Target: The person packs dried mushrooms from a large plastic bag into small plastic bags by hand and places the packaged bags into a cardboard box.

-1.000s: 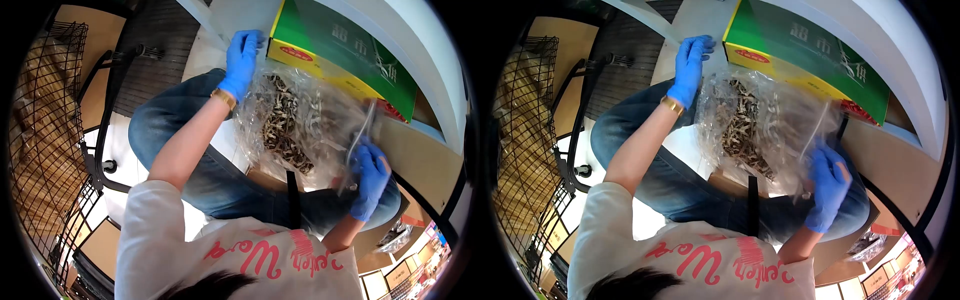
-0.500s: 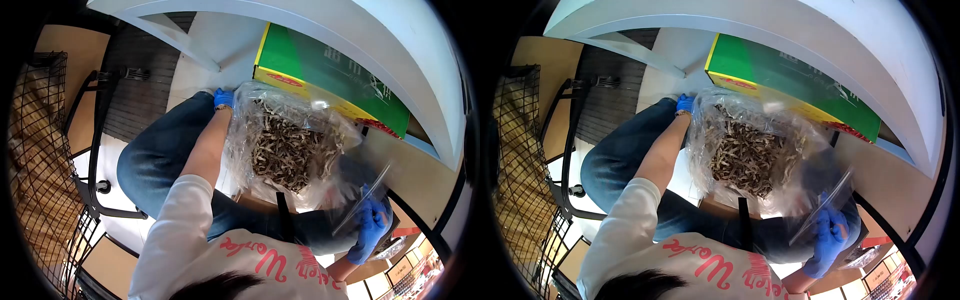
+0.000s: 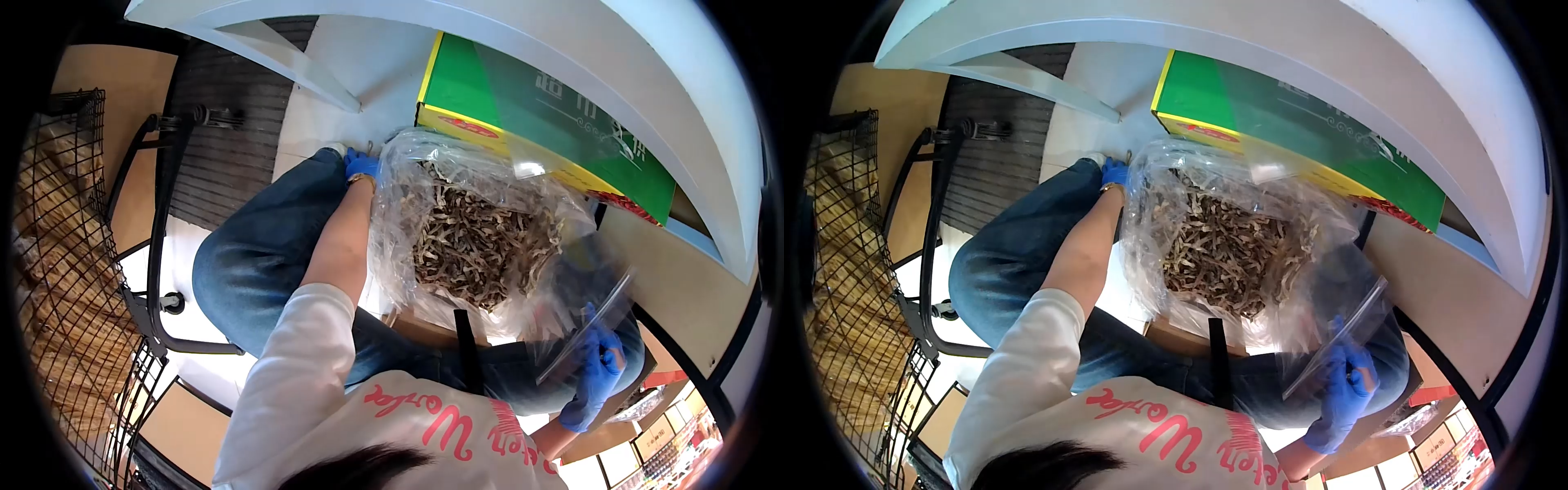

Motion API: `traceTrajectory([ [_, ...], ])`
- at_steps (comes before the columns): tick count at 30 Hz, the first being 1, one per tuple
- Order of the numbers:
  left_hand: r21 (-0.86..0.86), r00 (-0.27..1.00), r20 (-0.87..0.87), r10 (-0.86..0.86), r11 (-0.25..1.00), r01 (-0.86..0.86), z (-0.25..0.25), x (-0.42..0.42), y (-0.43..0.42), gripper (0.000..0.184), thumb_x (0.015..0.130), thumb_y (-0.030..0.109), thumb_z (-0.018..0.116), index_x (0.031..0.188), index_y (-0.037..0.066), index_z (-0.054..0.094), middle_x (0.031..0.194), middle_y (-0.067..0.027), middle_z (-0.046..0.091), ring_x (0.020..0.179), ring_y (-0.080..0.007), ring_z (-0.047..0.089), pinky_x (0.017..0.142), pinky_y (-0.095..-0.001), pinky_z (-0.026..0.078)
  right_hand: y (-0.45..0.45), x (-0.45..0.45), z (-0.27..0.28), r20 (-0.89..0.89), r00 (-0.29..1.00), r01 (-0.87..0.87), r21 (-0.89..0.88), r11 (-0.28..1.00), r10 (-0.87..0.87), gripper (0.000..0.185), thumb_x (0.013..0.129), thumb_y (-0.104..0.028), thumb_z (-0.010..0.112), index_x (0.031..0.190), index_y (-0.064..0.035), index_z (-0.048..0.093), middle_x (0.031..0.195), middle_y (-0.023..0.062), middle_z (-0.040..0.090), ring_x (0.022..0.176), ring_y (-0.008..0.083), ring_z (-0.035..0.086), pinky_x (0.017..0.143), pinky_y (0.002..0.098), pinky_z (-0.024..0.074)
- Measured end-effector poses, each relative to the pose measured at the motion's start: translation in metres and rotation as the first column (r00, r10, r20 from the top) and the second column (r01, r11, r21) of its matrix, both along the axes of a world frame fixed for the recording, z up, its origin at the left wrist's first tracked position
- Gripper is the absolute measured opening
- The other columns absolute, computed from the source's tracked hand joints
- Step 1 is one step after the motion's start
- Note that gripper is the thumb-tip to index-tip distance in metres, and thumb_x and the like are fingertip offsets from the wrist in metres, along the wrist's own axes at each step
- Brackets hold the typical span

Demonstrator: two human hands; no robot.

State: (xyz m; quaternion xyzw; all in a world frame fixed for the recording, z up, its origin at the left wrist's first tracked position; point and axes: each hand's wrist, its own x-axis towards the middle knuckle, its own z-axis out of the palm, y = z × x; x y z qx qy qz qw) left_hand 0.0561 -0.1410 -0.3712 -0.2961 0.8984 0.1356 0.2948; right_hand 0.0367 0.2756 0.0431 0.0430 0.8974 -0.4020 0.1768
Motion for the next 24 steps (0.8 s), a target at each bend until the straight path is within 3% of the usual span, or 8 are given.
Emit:
traceTrajectory([
  [6,0.027,0.998,0.037,-0.057,0.998,0.056,-0.021,0.001,-0.009,0.042,0.091,0.035,0.037,0.112,0.013,0.066,0.13,-0.0123,0.053,0.133,-0.038,0.027,0.109,-0.0506,0.017,-0.001,0.003,-0.01,-0.124,0.991,-0.058,-0.05,0.997,0.051,0.026,0.085,0.002,0.059,0.11,0.0019,0.065,0.107,0.0092,0.067,0.081,0.0089,0.054,0.071,0.0205,0.0416],
  [12,-0.193,0.925,-0.377,-0.04,0.981,-0.036,-0.038,-0.012,-0.037,0.037,0.087,0.028,0.044,0.094,0.0,0.066,0.095,-0.0226,0.063,0.091,-0.0372,0.059,0.084,-0.0428,0.047,-0.008,0.01,-0.012,-0.013,0.99,0.141,-0.096,0.985,-0.143,0.017,0.08,0.003,0.063,0.096,0.002,0.068,0.079,0.0042,0.063,0.067,0.0073,0.053,0.059,0.0206,0.0416],
  [13,-0.35,0.862,-0.429,-0.269,0.929,0.116,-0.018,-0.017,-0.046,0.037,0.092,0.025,0.04,0.094,-0.001,0.066,0.092,-0.0219,0.064,0.086,-0.0373,0.061,0.079,-0.04,0.049,-0.012,0.013,-0.012,0.014,0.991,0.13,-0.083,0.988,-0.13,0.014,0.08,0.002,0.064,0.094,0.002,0.068,0.077,0.0038,0.063,0.064,0.0069,0.052,0.056,0.0207,0.0411],
  [14,0.198,0.447,-0.817,0.365,0.905,-0.377,0.051,-0.031,-0.019,0.038,0.095,0.025,0.038,0.096,-0.001,0.066,0.096,-0.0198,0.065,0.09,-0.033,0.062,0.081,-0.0394,0.048,-0.016,0.016,-0.01,0.042,0.992,0.121,-0.07,0.99,-0.119,0.012,0.079,0.001,0.066,0.091,0.002,0.068,0.075,0.0033,0.062,0.062,0.0065,0.052,0.053,0.0207,0.0406],
  [16,0.244,0.208,-0.937,0.281,0.952,-0.185,0.094,-0.044,-0.019,0.026,0.093,0.015,0.047,0.1,0.001,0.067,0.1,-0.0148,0.066,0.09,-0.0239,0.063,0.083,-0.033,0.047,-0.032,0.02,-0.006,-0.028,0.998,-0.057,-0.095,0.994,0.054,0.01,0.08,-0.001,0.067,0.089,0.0012,0.069,0.072,0.0028,0.062,0.059,0.0048,0.051,0.051,0.0207,0.0394],
  [17,0.43,0.157,-0.884,0.44,0.898,-0.095,0.135,-0.051,-0.004,0.024,0.092,0.01,0.047,0.101,0.002,0.068,0.101,-0.0128,0.066,0.09,-0.0232,0.063,0.085,-0.0306,0.047,-0.036,0.025,-0.008,0.013,0.998,-0.051,-0.137,0.989,0.053,0.009,0.08,-0.002,0.068,0.089,0.0009,0.069,0.071,0.0026,0.062,0.056,0.0044,0.05,0.049,0.0206,0.039],
  [21,0.525,0.361,-0.807,0.467,0.847,0.079,0.249,-0.034,0.059,0.024,0.089,0.005,0.047,0.098,0.002,0.069,0.102,-0.0106,0.067,0.099,-0.0205,0.061,0.09,-0.0316,0.045,-0.038,0.032,-0.027,0.099,0.993,0.088,-0.18,0.98,-0.071,0.011,0.081,-0.008,0.07,0.088,0.0005,0.069,0.065,0.0015,0.058,0.049,0.0038,0.048,0.045,0.0201,0.0385],
  [24,0.372,0.559,-0.828,0.051,0.796,0.478,0.278,0.004,0.09,0.023,0.082,0.007,0.051,0.094,0.005,0.07,0.106,-0.0119,0.066,0.101,-0.0252,0.061,0.09,-0.0331,0.046,-0.037,0.03,-0.031,0.205,0.963,0.214,-0.19,0.958,-0.174,0.013,0.082,-0.011,0.069,0.089,0.0001,0.07,0.061,0.0004,0.055,0.048,0.0037,0.048,0.044,0.0206,0.0389],
])
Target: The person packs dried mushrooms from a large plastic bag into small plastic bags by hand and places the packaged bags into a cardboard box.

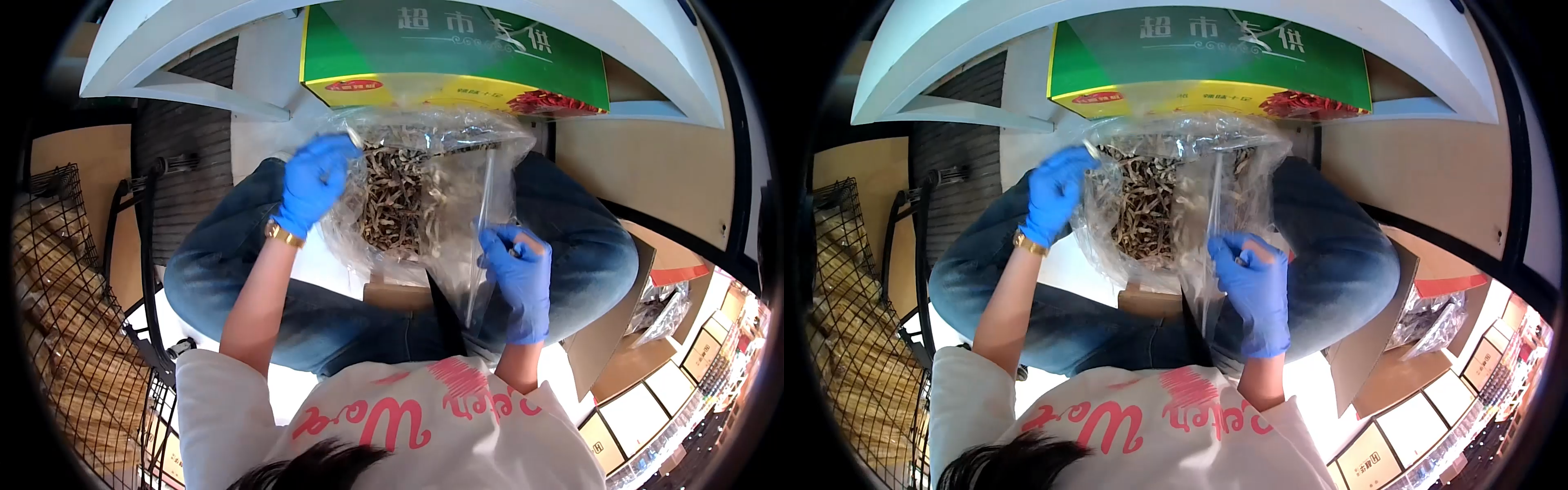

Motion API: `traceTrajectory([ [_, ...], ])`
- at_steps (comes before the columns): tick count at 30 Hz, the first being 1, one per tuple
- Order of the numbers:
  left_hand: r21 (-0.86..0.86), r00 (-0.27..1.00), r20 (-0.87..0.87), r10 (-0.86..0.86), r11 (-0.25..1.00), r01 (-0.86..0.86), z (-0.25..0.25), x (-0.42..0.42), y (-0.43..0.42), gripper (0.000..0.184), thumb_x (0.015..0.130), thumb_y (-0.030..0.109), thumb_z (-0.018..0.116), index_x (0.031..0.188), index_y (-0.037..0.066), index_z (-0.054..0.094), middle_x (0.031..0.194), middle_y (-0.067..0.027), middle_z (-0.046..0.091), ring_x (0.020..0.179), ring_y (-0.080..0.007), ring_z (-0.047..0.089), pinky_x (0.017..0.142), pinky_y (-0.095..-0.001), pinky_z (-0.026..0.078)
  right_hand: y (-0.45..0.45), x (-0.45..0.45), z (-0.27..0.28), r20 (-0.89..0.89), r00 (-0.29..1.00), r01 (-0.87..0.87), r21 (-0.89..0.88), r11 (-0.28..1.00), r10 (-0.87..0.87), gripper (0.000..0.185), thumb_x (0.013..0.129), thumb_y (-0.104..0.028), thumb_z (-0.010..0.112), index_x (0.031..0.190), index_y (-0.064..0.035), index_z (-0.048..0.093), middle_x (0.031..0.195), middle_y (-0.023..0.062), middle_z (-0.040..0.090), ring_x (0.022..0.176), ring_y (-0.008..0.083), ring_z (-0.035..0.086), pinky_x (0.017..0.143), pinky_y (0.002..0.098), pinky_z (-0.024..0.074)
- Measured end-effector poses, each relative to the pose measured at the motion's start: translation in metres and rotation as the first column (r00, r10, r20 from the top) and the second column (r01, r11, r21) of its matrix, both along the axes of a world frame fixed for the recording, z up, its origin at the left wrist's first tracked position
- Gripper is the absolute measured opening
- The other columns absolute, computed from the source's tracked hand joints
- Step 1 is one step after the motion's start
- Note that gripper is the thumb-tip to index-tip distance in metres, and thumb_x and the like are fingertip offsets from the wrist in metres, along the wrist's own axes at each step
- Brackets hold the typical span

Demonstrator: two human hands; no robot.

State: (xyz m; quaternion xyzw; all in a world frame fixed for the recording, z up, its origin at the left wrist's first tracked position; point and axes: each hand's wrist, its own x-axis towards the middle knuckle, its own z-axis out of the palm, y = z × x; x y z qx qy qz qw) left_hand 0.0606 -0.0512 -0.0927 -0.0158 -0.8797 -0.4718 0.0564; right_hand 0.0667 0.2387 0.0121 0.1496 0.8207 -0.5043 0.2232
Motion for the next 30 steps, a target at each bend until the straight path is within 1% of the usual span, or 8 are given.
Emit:
traceTrajectory([
  [2,-0.046,0.994,0.018,-0.108,0.993,0.109,0.005,0.015,0.013,0.022,0.08,0.008,0.053,0.095,0.006,0.07,0.109,-0.0111,0.065,0.101,-0.0265,0.062,0.09,-0.0335,0.046,0.003,0.0,-0.008,0.04,0.999,-0.013,-0.007,1.0,0.013,0.014,0.083,-0.012,0.068,0.091,-0.0003,0.07,0.06,0.0001,0.054,0.048,0.0032,0.047,0.043,0.0208,0.0391],
  [4,-0.392,0.898,-0.075,-0.434,0.84,0.374,0.019,0.023,0.029,0.027,0.079,0.009,0.055,0.103,0.011,0.068,0.118,-0.0056,0.062,0.096,-0.0257,0.062,0.083,-0.0338,0.049,0.0,0.0,-0.013,-0.004,0.997,-0.078,-0.017,0.997,0.078,0.013,0.083,-0.011,0.068,0.091,-0.0008,0.069,0.061,0.0015,0.054,0.048,0.0054,0.048,0.044,0.0224,0.0399],
  [8,-0.268,0.882,-0.021,-0.471,0.853,0.449,0.078,0.032,0.054,0.032,0.076,0.01,0.058,0.106,0.016,0.064,0.123,-0.0003,0.058,0.083,-0.0221,0.061,0.071,-0.0325,0.05,-0.008,0.003,-0.039,-0.292,0.893,-0.361,-0.003,0.933,0.344,0.01,0.081,-0.01,0.068,0.087,-0.0021,0.065,0.063,0.0081,0.053,0.053,0.0146,0.052,0.05,0.0283,0.042],
  [10,-0.474,0.696,-0.01,-0.718,0.617,0.629,0.105,0.029,0.06,0.032,0.076,0.014,0.058,0.108,0.019,0.059,0.128,0.0032,0.053,0.071,-0.0178,0.055,0.061,-0.0317,0.047,-0.015,0.005,-0.036,-0.238,0.902,-0.38,-0.037,0.924,0.361,0.009,0.08,-0.009,0.066,0.084,-0.0026,0.062,0.065,0.0113,0.053,0.057,0.0199,0.052,0.053,0.0309,0.0421],
  [12,-0.569,0.668,-0.039,-0.743,0.566,0.597,0.087,0.031,0.06,0.026,0.073,0.016,0.058,0.099,0.019,0.061,0.118,0.0046,0.058,0.068,-0.0148,0.051,0.058,-0.0293,0.045,-0.018,0.006,-0.04,-0.39,0.805,-0.484,0.003,0.875,0.446,0.008,0.08,-0.009,0.065,0.084,-0.0019,0.062,0.065,0.0113,0.053,0.056,0.0201,0.05,0.053,0.0305,0.0419],
  [15,-0.691,0.619,0.003,-0.786,0.445,0.569,0.072,0.02,0.043,0.023,0.075,0.018,0.056,0.097,0.02,0.06,0.097,0.0055,0.055,0.073,-0.0149,0.054,0.058,-0.0279,0.047,-0.022,0.008,-0.031,-0.22,0.914,-0.371,-0.121,0.921,0.34,0.008,0.08,-0.009,0.066,0.085,-0.0019,0.065,0.065,0.0088,0.056,0.056,0.015,0.051,0.054,0.0286,0.0423],
  [22,-0.745,0.775,0.067,-0.628,0.485,0.458,0.061,0.011,0.026,0.011,0.074,0.017,0.056,0.085,0.017,0.058,0.09,0.0012,0.052,0.081,-0.0182,0.057,0.062,-0.0307,0.05,-0.007,-0.001,-0.037,-0.221,0.871,-0.45,-0.002,0.893,0.438,0.009,0.081,-0.009,0.067,0.086,-0.002,0.067,0.067,0.0057,0.057,0.054,0.0081,0.048,0.051,0.0255,0.0398],
  [30,-0.472,0.784,0.011,-0.621,0.688,0.551,0.065,0.018,0.042,0.01,0.075,0.015,0.058,0.085,0.015,0.06,0.089,-0.0028,0.05,0.08,-0.0194,0.057,0.063,-0.0314,0.051,-0.025,0.001,0.026,-0.375,0.926,-0.037,-0.213,0.976,-0.047,0.007,0.084,-0.001,0.064,0.086,0.0055,0.065,0.096,0.0144,0.068,0.072,0.0117,0.063,0.057,0.0211,0.0488],
])
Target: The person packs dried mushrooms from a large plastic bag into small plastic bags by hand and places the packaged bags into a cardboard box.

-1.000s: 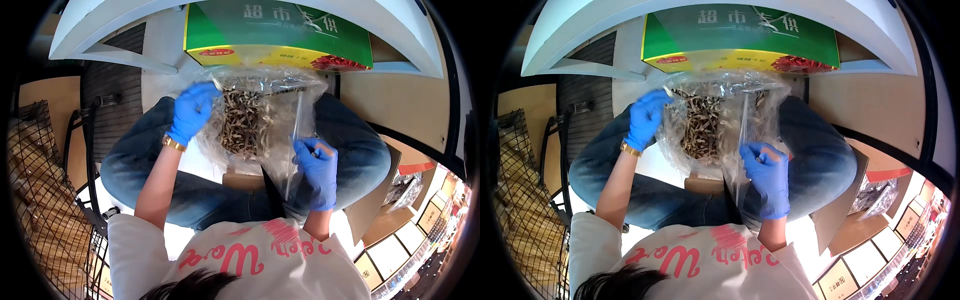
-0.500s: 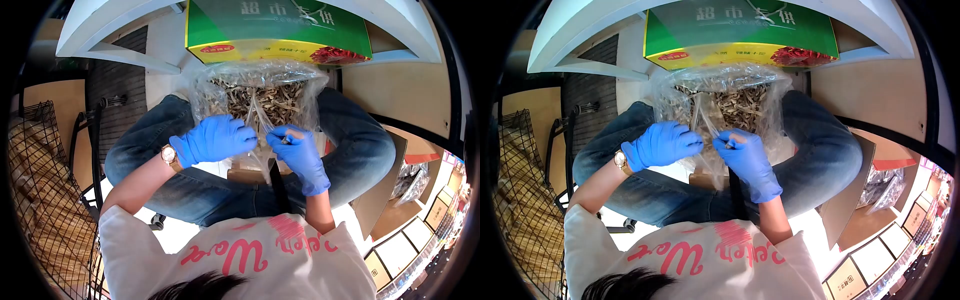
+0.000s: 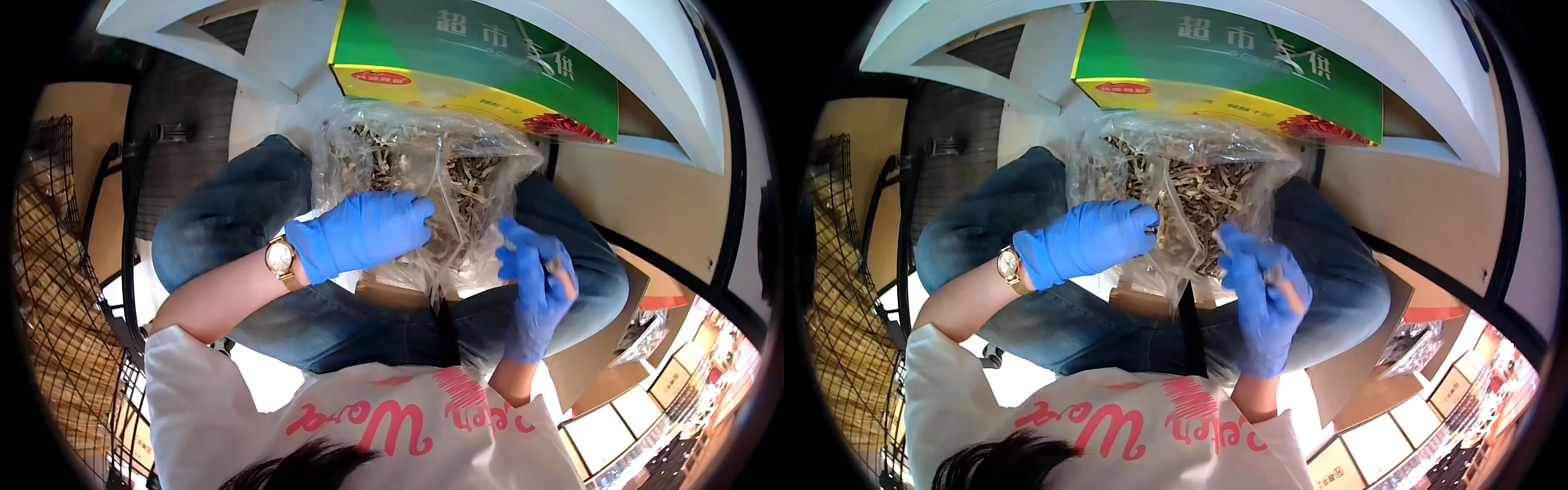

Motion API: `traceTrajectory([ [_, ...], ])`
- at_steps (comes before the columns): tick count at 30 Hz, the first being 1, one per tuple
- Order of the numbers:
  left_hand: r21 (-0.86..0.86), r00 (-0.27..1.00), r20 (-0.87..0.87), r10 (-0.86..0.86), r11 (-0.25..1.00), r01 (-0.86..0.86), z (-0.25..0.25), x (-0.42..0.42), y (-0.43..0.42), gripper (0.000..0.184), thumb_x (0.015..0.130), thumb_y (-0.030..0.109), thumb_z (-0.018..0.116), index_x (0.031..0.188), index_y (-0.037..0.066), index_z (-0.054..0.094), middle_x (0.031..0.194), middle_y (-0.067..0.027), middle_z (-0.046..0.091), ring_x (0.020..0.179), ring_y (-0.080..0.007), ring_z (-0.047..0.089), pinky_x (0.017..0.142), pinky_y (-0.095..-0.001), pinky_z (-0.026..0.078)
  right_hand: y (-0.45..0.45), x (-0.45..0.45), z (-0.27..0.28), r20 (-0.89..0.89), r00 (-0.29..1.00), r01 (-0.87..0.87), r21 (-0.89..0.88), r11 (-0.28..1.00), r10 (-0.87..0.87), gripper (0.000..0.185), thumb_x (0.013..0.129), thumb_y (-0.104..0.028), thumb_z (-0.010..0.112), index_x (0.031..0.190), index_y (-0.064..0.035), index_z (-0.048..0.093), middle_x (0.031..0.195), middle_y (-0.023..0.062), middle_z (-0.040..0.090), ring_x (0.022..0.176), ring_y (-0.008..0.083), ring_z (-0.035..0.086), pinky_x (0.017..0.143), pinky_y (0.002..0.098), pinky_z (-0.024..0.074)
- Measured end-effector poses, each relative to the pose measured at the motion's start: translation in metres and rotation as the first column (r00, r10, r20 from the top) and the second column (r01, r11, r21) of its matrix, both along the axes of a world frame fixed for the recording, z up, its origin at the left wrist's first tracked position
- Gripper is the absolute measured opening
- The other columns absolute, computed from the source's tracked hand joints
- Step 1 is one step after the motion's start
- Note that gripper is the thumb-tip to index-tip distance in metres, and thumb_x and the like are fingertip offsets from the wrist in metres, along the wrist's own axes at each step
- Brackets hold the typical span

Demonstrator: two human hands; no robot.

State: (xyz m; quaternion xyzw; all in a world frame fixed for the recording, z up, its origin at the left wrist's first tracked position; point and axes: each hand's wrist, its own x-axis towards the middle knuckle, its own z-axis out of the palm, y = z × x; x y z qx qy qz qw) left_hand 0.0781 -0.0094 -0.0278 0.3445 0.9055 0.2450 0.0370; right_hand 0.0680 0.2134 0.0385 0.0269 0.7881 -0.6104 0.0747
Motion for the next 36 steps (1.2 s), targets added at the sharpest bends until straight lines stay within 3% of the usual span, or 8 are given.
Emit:
traceTrajectory([
  [4,0.011,0.999,0.018,0.041,0.999,-0.041,-0.002,0.006,-0.004,0.011,0.077,0.014,0.058,0.088,0.014,0.061,0.089,-0.004,0.05,0.081,-0.0204,0.057,0.064,-0.0325,0.051,-0.005,-0.004,-0.003,-0.187,0.904,-0.358,0.164,0.919,0.385,0.027,0.076,-0.002,0.071,0.103,0.0021,0.066,0.096,0.0154,0.068,0.073,0.01,0.062,0.058,0.0204,0.0477],
  [6,-0.054,0.999,0.044,0.005,0.999,-0.002,0.004,0.005,-0.006,0.01,0.075,0.014,0.058,0.085,0.014,0.06,0.089,-0.004,0.049,0.081,-0.0213,0.056,0.065,-0.0326,0.051,-0.013,-0.008,0.004,0.228,0.854,-0.513,0.207,0.833,0.468,0.047,0.071,-0.005,0.075,0.116,-0.0019,0.062,0.1,0.0154,0.069,0.066,0.0076,0.057,0.058,0.0205,0.0469],
  [13,0.009,0.995,-0.081,-0.051,0.999,0.051,-0.011,0.011,-0.034,0.008,0.07,0.016,0.059,0.078,0.013,0.057,0.085,-0.0026,0.05,0.081,-0.0208,0.054,0.067,-0.032,0.048,0.002,-0.055,-0.089,0.323,0.91,-0.349,0.261,0.9,0.259,0.036,0.077,-0.012,0.07,0.112,-0.009,0.065,0.081,0.0046,0.064,0.067,0.0091,0.057,0.062,0.0242,0.0472],
  [17,-0.051,0.999,0.045,0.002,0.999,0.0,0.008,0.01,-0.042,0.008,0.071,0.016,0.058,0.078,0.013,0.057,0.085,-0.0031,0.05,0.081,-0.0209,0.054,0.067,-0.0324,0.048,-0.013,-0.07,-0.208,0.359,0.596,-0.719,0.638,0.278,0.718,0.077,0.068,-0.033,0.077,0.136,-0.0163,0.045,0.123,0.0171,0.054,0.12,0.0311,0.047,0.097,0.0445,0.0403],
  [24,0.001,0.983,0.034,0.182,0.983,-0.182,-0.001,0.025,-0.048,0.007,0.074,0.014,0.057,0.08,0.011,0.058,0.089,-0.0048,0.053,0.08,-0.0221,0.055,0.063,-0.033,0.049,-0.046,-0.082,-0.288,0.484,0.562,-0.531,0.833,-0.156,0.671,0.112,0.054,-0.037,0.084,0.146,-0.0241,0.022,0.146,0.0165,0.027,0.136,0.0474,0.015,0.105,0.0628,0.0237],
  [25,-0.025,0.981,0.032,0.191,0.981,-0.19,0.002,0.023,-0.046,0.007,0.074,0.013,0.057,0.08,0.011,0.058,0.089,-0.0048,0.053,0.081,-0.0216,0.056,0.063,-0.0323,0.049,-0.043,-0.081,-0.29,0.357,0.57,-0.423,0.9,-0.108,0.74,0.093,0.061,-0.035,0.08,0.14,-0.0185,0.035,0.137,0.0203,0.04,0.129,0.0439,0.034,0.099,0.0567,0.0357],
  [32,0.069,0.961,0.244,0.128,0.987,-0.148,-0.018,0.033,-0.031,0.021,0.073,0.016,0.058,0.092,0.007,0.059,0.091,-0.0051,0.056,0.083,-0.0201,0.058,0.066,-0.0299,0.051,-0.003,-0.108,-0.356,0.362,0.656,-0.57,0.812,0.122,0.663,0.077,0.064,-0.031,0.078,0.132,-0.0166,0.046,0.14,0.027,0.034,0.108,0.0378,0.056,0.089,0.0422,0.0486],
  [36,0.05,0.944,0.254,0.21,0.972,-0.229,-0.014,0.026,-0.02,0.039,0.076,0.016,0.057,0.113,0.004,0.057,0.08,-0.0062,0.058,0.067,-0.0192,0.058,0.055,-0.0317,0.05,-0.004,-0.106,-0.357,0.278,0.648,-0.494,0.862,0.113,0.709,0.051,0.075,-0.032,0.068,0.117,-0.0077,0.056,0.104,0.0226,0.061,0.091,0.0397,0.061,0.078,0.0448,0.0502],
])
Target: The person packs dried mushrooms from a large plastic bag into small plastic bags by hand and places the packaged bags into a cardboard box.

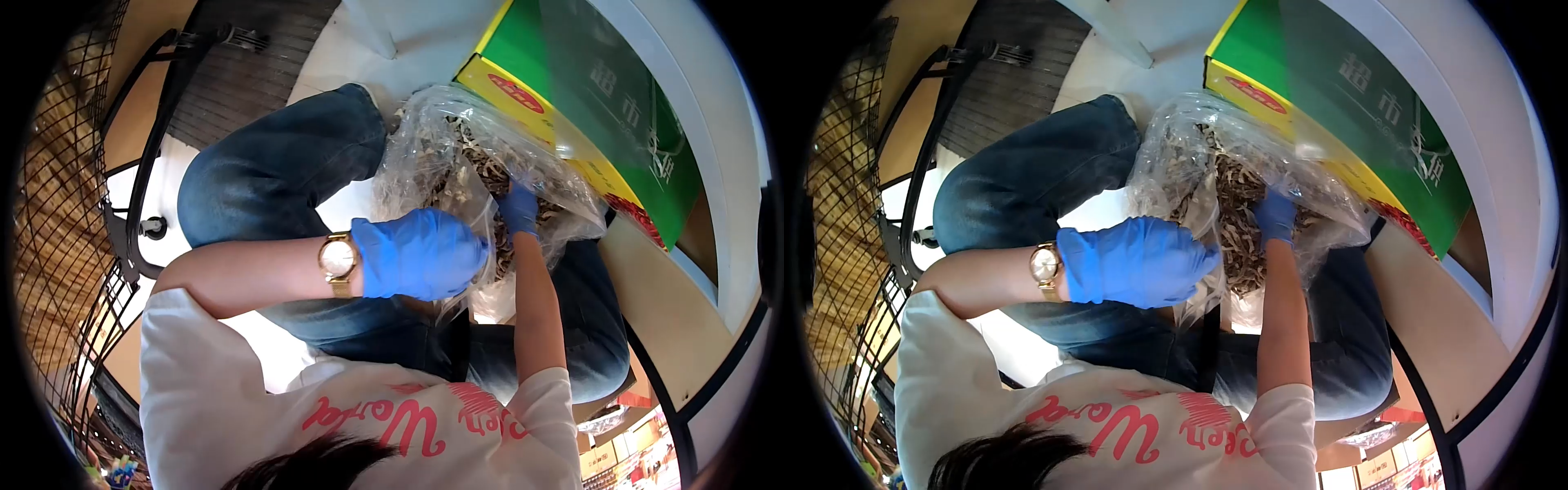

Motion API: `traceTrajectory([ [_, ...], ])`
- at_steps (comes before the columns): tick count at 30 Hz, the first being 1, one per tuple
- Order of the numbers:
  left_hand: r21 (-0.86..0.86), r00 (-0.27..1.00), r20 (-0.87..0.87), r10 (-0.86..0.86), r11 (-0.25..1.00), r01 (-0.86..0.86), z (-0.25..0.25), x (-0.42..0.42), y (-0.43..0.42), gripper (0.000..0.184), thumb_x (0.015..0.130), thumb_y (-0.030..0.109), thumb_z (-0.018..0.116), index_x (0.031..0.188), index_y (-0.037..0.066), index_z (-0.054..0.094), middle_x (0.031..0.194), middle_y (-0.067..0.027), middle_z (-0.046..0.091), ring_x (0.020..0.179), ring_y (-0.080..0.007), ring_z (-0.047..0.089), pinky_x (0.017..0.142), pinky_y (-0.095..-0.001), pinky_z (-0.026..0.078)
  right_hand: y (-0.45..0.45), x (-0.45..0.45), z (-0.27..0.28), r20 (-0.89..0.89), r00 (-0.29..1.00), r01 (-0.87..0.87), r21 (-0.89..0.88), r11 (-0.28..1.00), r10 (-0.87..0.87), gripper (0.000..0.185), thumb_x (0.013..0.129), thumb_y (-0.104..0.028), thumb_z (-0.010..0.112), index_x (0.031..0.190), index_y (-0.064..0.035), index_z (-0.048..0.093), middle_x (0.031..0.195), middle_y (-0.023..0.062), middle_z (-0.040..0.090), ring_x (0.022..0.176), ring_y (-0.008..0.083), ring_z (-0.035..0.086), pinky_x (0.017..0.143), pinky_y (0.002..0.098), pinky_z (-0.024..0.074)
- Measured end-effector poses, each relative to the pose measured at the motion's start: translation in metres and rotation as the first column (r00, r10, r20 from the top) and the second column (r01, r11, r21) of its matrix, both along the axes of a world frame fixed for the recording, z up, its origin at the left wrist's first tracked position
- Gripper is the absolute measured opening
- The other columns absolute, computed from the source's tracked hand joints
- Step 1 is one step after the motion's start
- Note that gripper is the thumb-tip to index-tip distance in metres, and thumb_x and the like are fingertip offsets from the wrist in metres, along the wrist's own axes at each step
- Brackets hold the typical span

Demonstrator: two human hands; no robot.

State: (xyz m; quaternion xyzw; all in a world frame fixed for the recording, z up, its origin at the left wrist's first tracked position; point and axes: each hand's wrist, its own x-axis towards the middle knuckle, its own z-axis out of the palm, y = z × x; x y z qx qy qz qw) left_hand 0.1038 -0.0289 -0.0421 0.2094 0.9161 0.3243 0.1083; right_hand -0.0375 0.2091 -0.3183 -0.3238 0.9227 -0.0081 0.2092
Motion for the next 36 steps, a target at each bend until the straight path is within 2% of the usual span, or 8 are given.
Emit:
traceTrajectory([
  [3,-0.176,0.998,-0.054,-0.041,0.984,0.031,-0.002,-0.001,0.002,0.042,0.08,0.019,0.051,0.12,0.004,0.054,0.065,-0.0046,0.056,0.051,-0.0172,0.055,0.042,-0.0317,0.043,-0.003,0.0,-0.01,-0.175,0.984,-0.031,-0.007,0.999,0.029,0.052,0.076,-0.035,0.068,0.119,-0.0089,0.056,0.104,0.0218,0.063,0.094,0.0388,0.061,0.08,0.0445,0.0502],
  [5,-0.221,0.989,-0.146,-0.018,0.975,-0.015,-0.006,0.001,0.001,0.043,0.081,0.018,0.051,0.121,0.004,0.054,0.062,-0.0045,0.055,0.05,-0.0175,0.055,0.04,-0.0318,0.041,-0.016,-0.004,0.019,0.171,0.959,0.172,0.276,0.946,-0.225,0.056,0.076,-0.036,0.066,0.124,-0.0097,0.053,0.106,0.0213,0.063,0.097,0.0376,0.061,0.081,0.0444,0.05],
  [12,-0.258,0.997,-0.078,-0.022,0.966,0.001,-0.022,-0.016,0.003,0.029,0.08,0.017,0.052,0.106,0.004,0.057,0.053,-0.0087,0.055,0.046,-0.023,0.059,0.038,-0.0354,0.043,0.006,-0.005,0.029,0.235,0.923,0.255,0.218,0.942,-0.304,0.062,0.072,-0.018,0.067,0.13,-0.0083,0.046,0.11,0.0218,0.06,0.096,0.0369,0.06,0.082,0.0453,0.0491],
  [14,-0.241,0.998,-0.055,-0.02,0.97,0.006,-0.022,-0.02,0.001,0.023,0.08,0.017,0.053,0.099,0.005,0.056,0.059,-0.011,0.059,0.054,-0.0262,0.063,0.043,-0.0386,0.048,0.027,0.007,0.021,0.293,0.894,0.412,-0.241,0.878,-0.339,0.062,0.073,-0.02,0.068,0.129,-0.0074,0.046,0.115,0.0218,0.058,0.103,0.0378,0.057,0.085,0.0444,0.0475],
  [16,-0.199,0.999,0.013,-0.048,0.979,0.05,-0.02,-0.027,-0.004,0.023,0.08,0.017,0.053,0.1,0.004,0.056,0.063,-0.0122,0.06,0.059,-0.0293,0.064,0.048,-0.0412,0.05,0.042,0.02,0.006,0.174,0.899,0.436,-0.287,0.853,-0.401,0.059,0.073,-0.014,0.068,0.128,-0.0065,0.047,0.116,0.0205,0.058,0.106,0.0362,0.056,0.088,0.0412,0.0459],
  [22,-0.295,0.982,0.184,-0.048,0.95,0.102,-0.02,-0.034,-0.003,0.045,0.087,0.018,0.047,0.132,0.018,0.047,0.071,-0.0117,0.063,0.064,-0.0326,0.065,0.052,-0.0444,0.051,0.013,0.054,0.103,0.677,0.508,0.862,-0.402,0.31,-0.532,0.045,0.077,0.005,0.061,0.119,-0.0061,0.052,0.103,0.0094,0.061,0.09,0.0137,0.058,0.078,0.0255,0.0463],
  [30,-0.27,0.989,0.145,0.023,0.963,0.017,-0.026,-0.031,-0.004,0.047,0.085,0.017,0.05,0.131,0.018,0.048,0.071,-0.015,0.063,0.065,-0.0351,0.064,0.055,-0.0476,0.051,0.021,0.082,0.184,0.431,0.681,0.648,-0.731,0.214,-0.592,0.044,0.075,0.009,0.065,0.115,-0.0018,0.05,0.102,0.0072,0.061,0.091,0.0131,0.057,0.079,0.0257,0.0476],
  [36,-0.173,0.975,0.221,0.019,0.985,0.02,-0.027,-0.025,0.007,0.056,0.077,0.014,0.056,0.131,0.007,0.043,0.07,-0.0178,0.062,0.064,-0.0372,0.063,0.058,-0.0478,0.05,-0.002,0.084,0.274,0.374,0.611,0.411,-0.903,-0.124,-0.697,0.041,0.077,0.012,0.064,0.112,-0.0029,0.049,0.11,0.0106,0.057,0.093,0.0161,0.057,0.08,0.0295,0.0517],
])
